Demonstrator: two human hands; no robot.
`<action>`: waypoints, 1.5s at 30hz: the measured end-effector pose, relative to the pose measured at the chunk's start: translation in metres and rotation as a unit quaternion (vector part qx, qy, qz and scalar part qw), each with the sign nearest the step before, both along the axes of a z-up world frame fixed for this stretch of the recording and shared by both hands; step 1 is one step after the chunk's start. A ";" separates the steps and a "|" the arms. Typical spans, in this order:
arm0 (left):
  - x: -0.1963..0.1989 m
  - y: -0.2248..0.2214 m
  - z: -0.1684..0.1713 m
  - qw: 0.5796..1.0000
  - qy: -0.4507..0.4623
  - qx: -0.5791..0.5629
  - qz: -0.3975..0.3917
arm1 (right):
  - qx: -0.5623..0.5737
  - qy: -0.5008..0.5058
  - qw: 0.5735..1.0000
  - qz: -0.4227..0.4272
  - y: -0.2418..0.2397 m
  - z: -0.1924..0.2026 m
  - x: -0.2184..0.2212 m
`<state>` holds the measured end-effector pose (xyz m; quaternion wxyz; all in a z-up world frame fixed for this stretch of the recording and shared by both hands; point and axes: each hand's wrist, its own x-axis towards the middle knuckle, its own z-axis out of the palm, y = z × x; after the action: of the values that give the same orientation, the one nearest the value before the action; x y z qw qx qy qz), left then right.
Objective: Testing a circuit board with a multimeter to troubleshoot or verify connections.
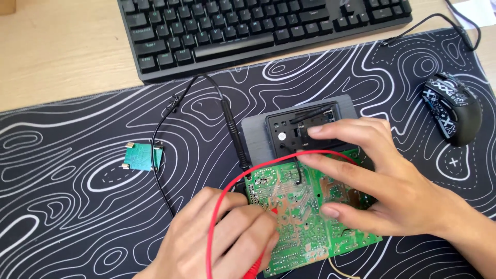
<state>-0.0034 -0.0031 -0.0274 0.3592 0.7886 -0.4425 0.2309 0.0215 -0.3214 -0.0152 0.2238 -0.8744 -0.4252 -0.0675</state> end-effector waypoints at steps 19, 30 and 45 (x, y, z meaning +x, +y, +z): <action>-0.011 -0.012 0.001 0.995 0.070 -0.067 -0.038 | -0.107 0.066 0.889 -0.440 -0.208 -0.015 0.062; -0.017 -0.002 0.001 0.995 0.078 -0.027 -0.056 | -0.080 -0.016 0.939 -0.335 -0.200 -0.036 0.076; -0.009 0.001 -0.007 0.992 0.101 -0.030 -0.070 | -0.105 -0.012 0.936 -0.336 -0.204 -0.041 0.071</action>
<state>-0.0123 -0.0019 -0.0348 0.4405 0.7641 -0.4507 0.1378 0.0922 -0.5253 -0.0563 0.0901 -0.9839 -0.1135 -0.1044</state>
